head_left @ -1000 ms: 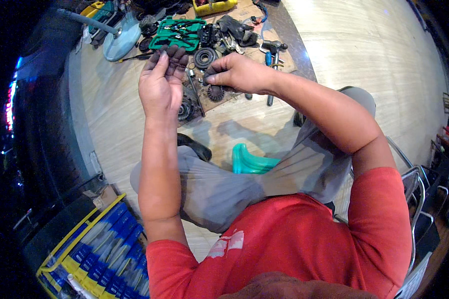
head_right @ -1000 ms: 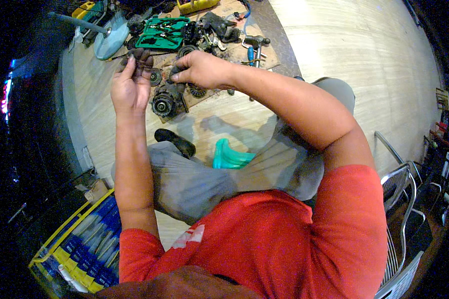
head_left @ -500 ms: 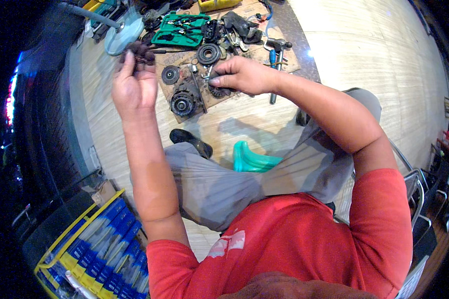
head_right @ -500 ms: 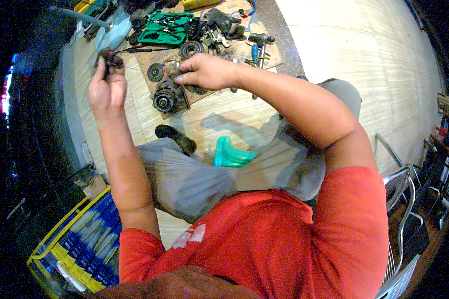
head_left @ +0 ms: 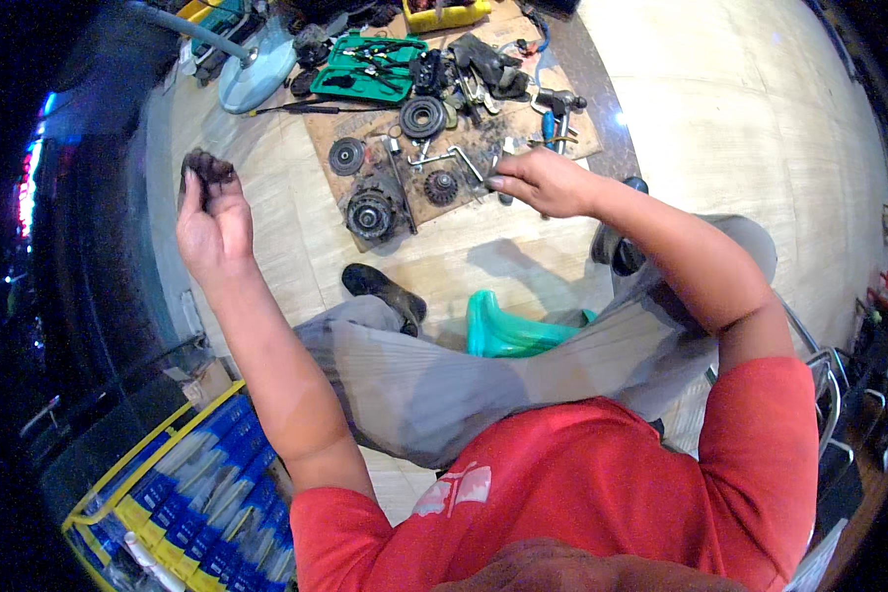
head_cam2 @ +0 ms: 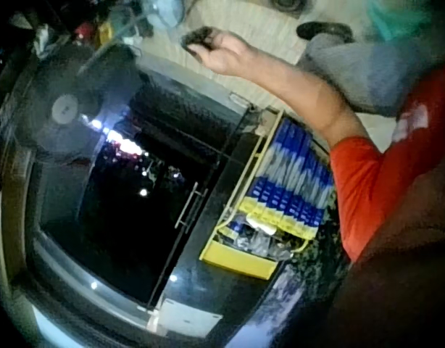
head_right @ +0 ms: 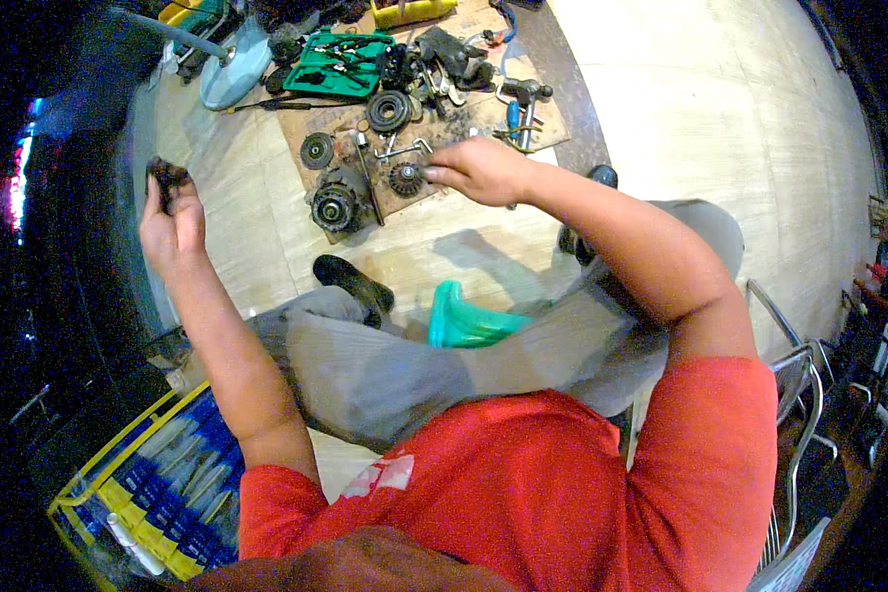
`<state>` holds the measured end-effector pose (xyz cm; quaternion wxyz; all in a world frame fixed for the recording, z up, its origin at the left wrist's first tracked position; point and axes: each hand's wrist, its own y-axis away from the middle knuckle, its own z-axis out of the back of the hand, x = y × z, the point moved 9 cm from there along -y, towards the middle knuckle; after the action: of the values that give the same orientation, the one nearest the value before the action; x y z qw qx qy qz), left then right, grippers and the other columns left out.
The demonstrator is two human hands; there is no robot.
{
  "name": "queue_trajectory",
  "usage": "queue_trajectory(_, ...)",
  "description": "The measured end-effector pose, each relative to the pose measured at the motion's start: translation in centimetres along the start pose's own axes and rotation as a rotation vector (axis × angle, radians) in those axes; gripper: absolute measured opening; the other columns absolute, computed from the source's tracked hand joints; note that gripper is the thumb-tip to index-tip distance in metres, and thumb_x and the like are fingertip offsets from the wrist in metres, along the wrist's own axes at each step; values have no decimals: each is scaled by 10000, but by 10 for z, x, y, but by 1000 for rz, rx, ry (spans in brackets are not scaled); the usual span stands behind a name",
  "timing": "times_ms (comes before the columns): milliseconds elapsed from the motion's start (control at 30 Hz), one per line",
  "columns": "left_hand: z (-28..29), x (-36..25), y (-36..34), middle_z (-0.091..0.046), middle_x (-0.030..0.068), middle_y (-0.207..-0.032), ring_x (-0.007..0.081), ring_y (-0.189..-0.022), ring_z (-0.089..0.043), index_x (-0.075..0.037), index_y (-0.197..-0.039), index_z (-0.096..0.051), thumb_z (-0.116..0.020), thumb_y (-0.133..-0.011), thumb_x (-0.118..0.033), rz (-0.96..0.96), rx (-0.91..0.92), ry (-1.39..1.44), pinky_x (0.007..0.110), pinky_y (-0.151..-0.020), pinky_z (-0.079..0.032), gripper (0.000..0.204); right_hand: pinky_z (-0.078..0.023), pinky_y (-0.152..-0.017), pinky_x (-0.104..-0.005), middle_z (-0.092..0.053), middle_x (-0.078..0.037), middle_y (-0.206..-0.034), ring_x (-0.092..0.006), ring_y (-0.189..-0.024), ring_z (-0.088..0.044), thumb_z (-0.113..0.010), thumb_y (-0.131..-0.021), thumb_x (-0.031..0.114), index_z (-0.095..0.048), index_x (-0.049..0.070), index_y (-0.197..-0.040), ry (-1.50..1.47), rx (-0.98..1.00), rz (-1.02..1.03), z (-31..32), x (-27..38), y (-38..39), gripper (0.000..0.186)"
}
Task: The person handles alternator components, including a rotor and bearings, and fits them together by hand while working over a board on the floor.
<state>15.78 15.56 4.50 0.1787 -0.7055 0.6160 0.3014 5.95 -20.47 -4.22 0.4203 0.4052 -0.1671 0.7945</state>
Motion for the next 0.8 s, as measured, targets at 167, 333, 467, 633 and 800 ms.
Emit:
queue_trajectory(167,35,-26,3,-650,174,-1033,261,-923,-638,64,-1067,-579,-452,-968,-33,-51,-111,26,382,-836,-530,188,-457,-643,-523,-608,-205,-746,-420,-728,-597,-488,-958,315,-544,65,-885,134,-50,12,16,7,23,266)
queue_trajectory(333,59,-52,4,-650,178,-1023,265,-924,-637,59,-1077,-573,-465,-966,-41,-73,-127,126,387,-843,-540,185,-454,-603,-518,-612,-185,-733,-410,-697,-598,-505,-949,303,-542,97,-936,194,-57,-38,18,-5,30,209)
queue_trajectory(467,64,-61,5,-654,173,-1022,263,-922,-642,38,-1076,-581,-480,-966,-65,-84,-114,90,378,-839,-545,181,-460,-633,-516,-616,-199,-782,-416,-744,-598,-496,-955,286,-555,79,-958,191,-121,-74,23,-14,28,216)
queue_trajectory(633,23,-32,10,-657,166,-1025,257,-938,-643,26,-1059,-608,-482,-961,-53,-186,-104,-81,377,-852,-543,178,-479,-768,-503,-631,-212,-916,-413,-892,-606,-605,-882,379,-575,40,-1099,289,127,-140,6,-49,30,403)
queue_trajectory(800,-23,36,31,-654,183,-1054,297,-1015,-638,11,-1070,-599,-484,-955,-22,-34,99,-129,434,-917,-524,166,-389,-1022,-461,-371,-256,-1410,-426,-1292,-378,-764,-722,436,-307,34,-1431,491,168,-200,19,-27,24,935)
